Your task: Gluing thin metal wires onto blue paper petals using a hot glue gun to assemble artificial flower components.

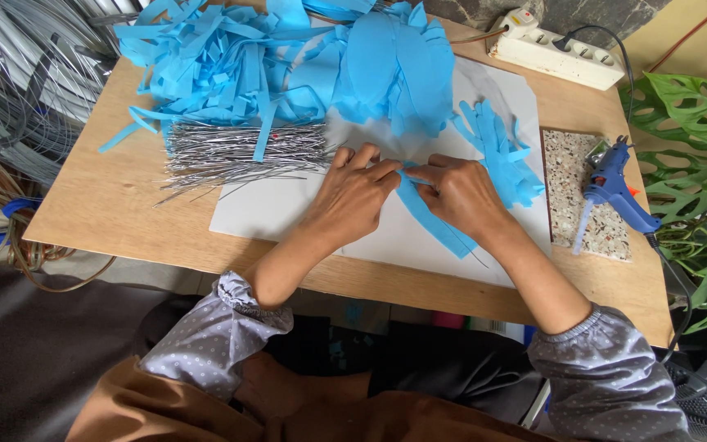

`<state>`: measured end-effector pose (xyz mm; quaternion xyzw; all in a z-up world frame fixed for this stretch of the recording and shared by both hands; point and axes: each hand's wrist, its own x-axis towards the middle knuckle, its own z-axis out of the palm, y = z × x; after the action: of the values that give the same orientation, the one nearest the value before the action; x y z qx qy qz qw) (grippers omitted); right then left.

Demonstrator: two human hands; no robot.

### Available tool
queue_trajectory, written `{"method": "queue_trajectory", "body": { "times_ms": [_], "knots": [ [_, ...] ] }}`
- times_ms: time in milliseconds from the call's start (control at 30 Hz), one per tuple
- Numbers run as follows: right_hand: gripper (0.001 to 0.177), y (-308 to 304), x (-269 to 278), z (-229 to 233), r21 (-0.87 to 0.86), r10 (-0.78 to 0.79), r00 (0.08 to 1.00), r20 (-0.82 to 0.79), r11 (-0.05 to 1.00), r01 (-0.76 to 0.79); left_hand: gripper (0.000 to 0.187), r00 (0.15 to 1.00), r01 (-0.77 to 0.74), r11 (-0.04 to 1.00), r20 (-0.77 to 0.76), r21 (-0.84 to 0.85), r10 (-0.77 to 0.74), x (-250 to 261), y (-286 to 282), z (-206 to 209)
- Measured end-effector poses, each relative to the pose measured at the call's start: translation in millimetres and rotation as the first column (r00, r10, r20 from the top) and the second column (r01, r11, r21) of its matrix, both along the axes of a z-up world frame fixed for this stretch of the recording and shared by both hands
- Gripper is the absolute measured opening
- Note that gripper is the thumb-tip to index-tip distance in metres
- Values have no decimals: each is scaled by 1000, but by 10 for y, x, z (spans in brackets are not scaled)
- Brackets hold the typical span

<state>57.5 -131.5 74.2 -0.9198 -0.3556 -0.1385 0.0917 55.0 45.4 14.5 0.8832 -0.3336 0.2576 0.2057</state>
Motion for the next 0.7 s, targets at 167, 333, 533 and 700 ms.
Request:
{"method": "queue_trajectory", "body": {
  "times_ms": [167,333,533,700],
  "knots": [
    [26,2,-30,60,15,-3,1000,-8,1000,3,23,1000,-5,1000,0,27,5,14,0,-10],
    [26,-85,-86,146,95,-4,999,-52,995,8,24,1000,-8,999,25,45,7,17,-5,-8],
    [20,-213,-173,129,78,1,998,-58,997,4,23,998,-18,997,56,69,14,17,-7,-5],
    [21,-214,-260,143,-64,-18,1000,-6,998,18,31,998,-9,992,62,123,1,36,-6,12]
  ]
}}
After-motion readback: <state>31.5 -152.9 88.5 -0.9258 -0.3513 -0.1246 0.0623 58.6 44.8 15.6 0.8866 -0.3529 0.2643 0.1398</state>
